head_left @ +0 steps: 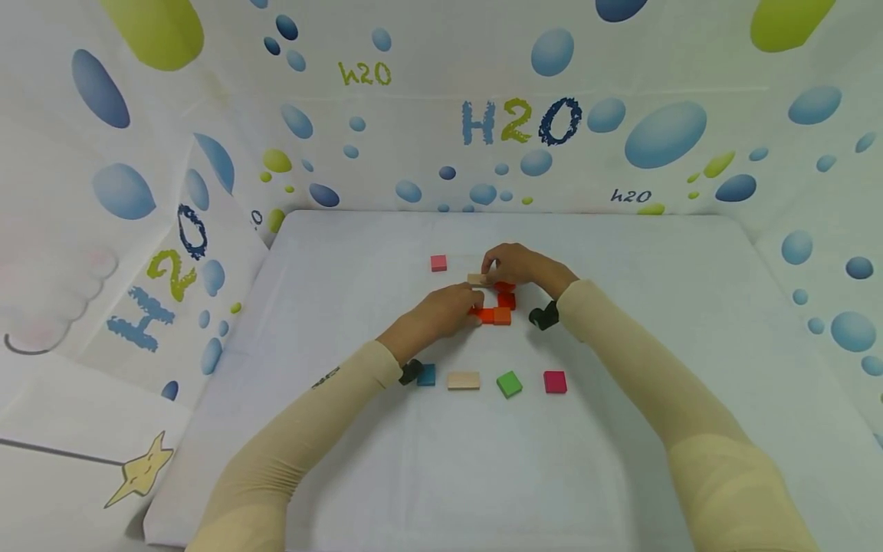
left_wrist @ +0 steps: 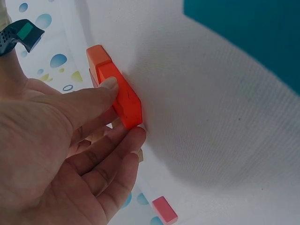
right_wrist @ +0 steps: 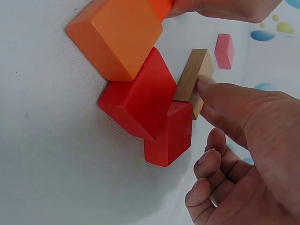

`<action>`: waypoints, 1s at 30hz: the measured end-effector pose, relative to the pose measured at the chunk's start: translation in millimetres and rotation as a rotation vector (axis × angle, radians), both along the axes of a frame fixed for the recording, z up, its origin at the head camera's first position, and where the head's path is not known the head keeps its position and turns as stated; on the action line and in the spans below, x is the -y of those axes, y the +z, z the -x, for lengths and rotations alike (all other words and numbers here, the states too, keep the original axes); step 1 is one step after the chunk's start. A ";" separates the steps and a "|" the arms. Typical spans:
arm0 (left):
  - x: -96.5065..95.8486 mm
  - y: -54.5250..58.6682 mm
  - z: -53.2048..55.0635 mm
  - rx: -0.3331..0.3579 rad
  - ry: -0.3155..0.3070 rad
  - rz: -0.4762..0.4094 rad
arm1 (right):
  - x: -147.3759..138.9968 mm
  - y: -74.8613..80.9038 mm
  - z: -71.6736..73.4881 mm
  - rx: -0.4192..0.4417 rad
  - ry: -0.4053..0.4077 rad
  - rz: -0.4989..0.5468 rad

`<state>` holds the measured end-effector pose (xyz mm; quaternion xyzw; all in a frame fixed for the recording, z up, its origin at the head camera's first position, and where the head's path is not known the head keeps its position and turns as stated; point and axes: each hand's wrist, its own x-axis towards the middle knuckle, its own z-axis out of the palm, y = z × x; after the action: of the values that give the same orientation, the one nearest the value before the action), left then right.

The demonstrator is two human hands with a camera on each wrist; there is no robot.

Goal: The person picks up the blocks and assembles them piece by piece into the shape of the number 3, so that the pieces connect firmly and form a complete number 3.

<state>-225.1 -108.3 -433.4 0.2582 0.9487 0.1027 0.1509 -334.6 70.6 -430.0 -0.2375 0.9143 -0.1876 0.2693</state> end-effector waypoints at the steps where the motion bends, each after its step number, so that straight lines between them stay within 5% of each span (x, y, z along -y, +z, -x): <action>1: 0.6 -0.1 0.0 -0.001 0.000 0.000 | 0.4 0.8 -0.2 0.000 0.002 0.000; 21: 0.7 -4.3 -1.9 0.020 0.020 -0.006 | 30.2 4.9 12.8 -0.106 -0.026 0.103; 30: 2.9 -6.6 -1.4 0.000 0.027 -0.010 | 56.1 15.8 27.2 -0.125 0.085 0.042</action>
<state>-223.6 -111.2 -440.0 0.2463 0.9515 0.1095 0.1481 -361.8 14.5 -414.2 -0.2931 0.9142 -0.1801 0.2144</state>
